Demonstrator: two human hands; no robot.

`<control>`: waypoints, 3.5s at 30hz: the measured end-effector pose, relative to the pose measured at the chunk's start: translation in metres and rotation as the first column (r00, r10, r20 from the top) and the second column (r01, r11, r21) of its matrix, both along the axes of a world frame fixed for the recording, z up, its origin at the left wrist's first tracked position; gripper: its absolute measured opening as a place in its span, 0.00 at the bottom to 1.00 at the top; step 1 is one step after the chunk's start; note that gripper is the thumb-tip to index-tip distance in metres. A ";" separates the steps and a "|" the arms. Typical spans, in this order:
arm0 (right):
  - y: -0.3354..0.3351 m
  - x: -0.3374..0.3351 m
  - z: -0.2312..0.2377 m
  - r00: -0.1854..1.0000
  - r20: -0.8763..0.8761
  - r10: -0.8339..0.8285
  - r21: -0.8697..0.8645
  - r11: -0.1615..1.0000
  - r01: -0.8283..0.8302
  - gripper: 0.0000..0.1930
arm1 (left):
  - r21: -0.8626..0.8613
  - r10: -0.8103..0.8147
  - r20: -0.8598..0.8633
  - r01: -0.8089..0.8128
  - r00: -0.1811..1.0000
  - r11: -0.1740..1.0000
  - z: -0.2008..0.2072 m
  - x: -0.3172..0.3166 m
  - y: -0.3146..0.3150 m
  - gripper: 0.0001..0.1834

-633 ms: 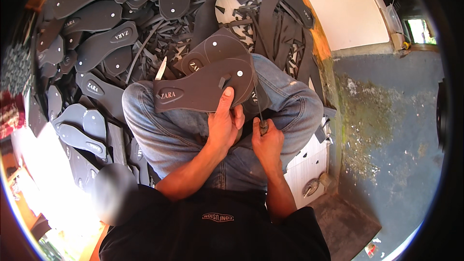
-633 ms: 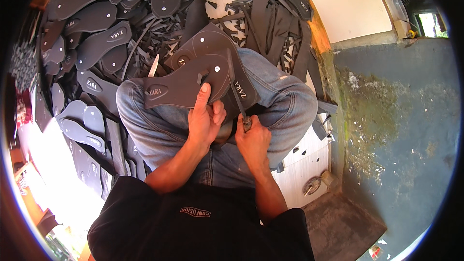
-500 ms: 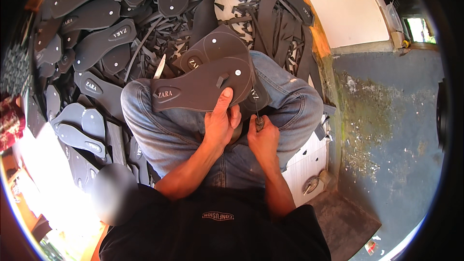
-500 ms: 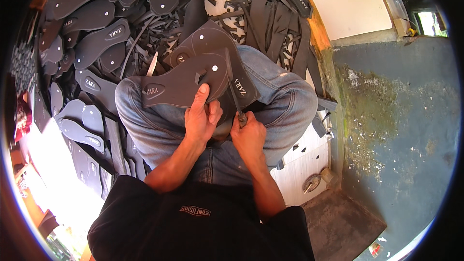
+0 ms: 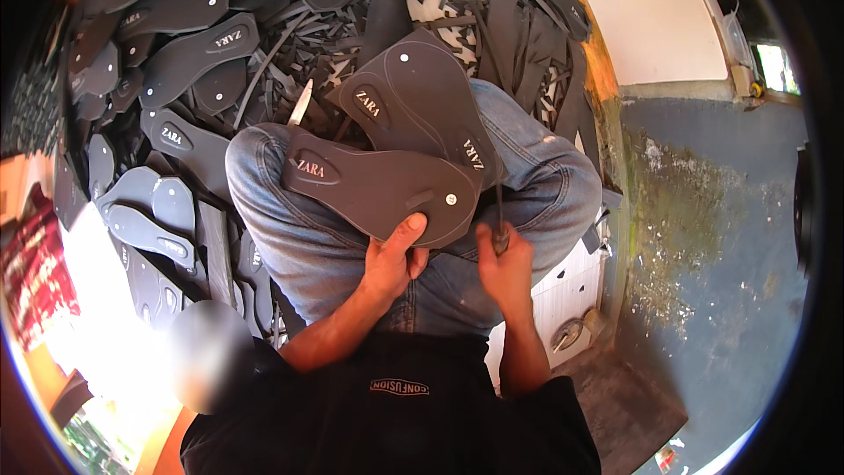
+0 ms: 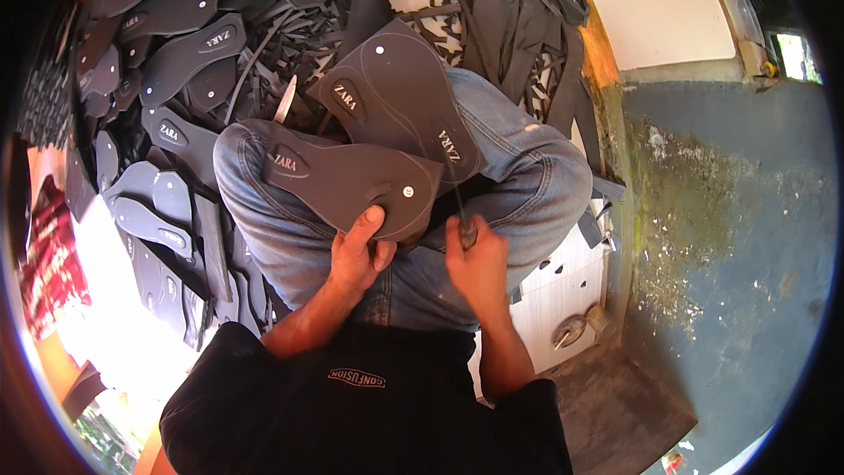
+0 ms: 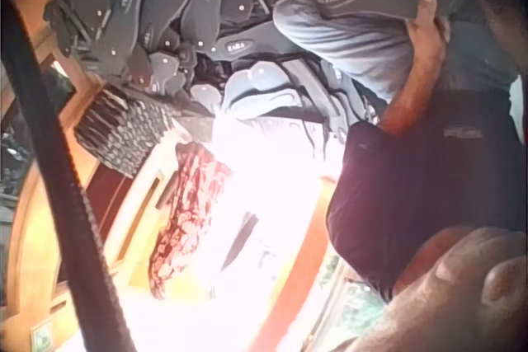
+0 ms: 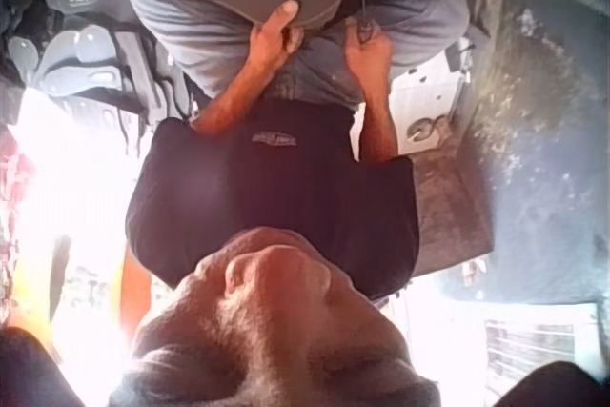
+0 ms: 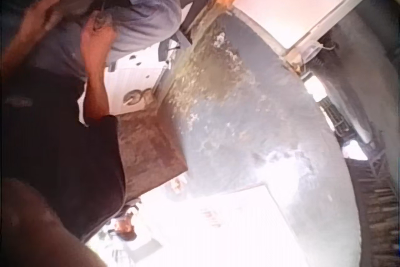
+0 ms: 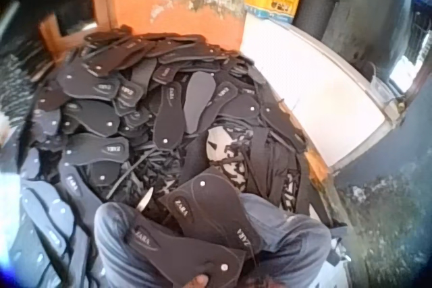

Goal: The person cuts individual shoe insoles from a larger pre-printed sheet using a knife while sitting on the floor.

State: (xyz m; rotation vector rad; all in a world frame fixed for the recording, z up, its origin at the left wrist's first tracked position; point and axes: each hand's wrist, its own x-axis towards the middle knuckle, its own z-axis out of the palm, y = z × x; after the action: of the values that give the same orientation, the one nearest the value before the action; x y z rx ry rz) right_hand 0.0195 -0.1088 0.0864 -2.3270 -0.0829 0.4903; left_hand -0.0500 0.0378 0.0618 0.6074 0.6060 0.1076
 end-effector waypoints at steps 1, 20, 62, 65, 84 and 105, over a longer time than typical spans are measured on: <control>-0.005 -0.009 0.000 1.000 -0.013 0.011 -0.009 1.000 -0.011 0.13 | 0.002 -0.007 -0.009 0.007 1.000 1.000 0.000 -0.001 0.001 0.15; 0.014 0.025 -0.022 0.929 -0.353 0.112 0.405 0.913 0.044 0.16 | -0.055 -0.132 -0.088 0.128 0.987 0.990 -0.013 -0.051 0.004 0.20; 0.047 0.059 0.015 0.734 -0.596 0.325 0.612 0.776 0.153 0.11 | 0.160 -0.452 -0.179 0.479 0.874 0.863 0.026 0.016 0.073 0.21; 0.052 0.064 0.023 0.876 -0.448 0.178 0.581 0.803 0.133 0.11 | -0.169 -0.300 -0.082 0.283 0.950 0.944 -0.004 0.024 0.082 0.19; -0.030 -0.022 0.004 0.997 0.043 0.064 -0.104 0.993 -0.059 0.20 | 0.010 -0.069 0.008 0.069 0.998 0.998 0.004 0.014 -0.005 0.16; 0.002 0.009 -0.007 0.925 -0.079 0.372 -0.127 0.916 -0.380 0.11 | 0.031 -0.160 -0.134 0.165 0.978 0.986 -0.011 -0.023 0.000 0.16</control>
State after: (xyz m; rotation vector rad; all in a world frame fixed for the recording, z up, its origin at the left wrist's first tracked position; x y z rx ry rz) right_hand 0.0286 -0.1063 0.0796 -2.4411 -0.4941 0.7706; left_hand -0.0734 0.0379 0.0508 0.7061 0.6801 -0.0742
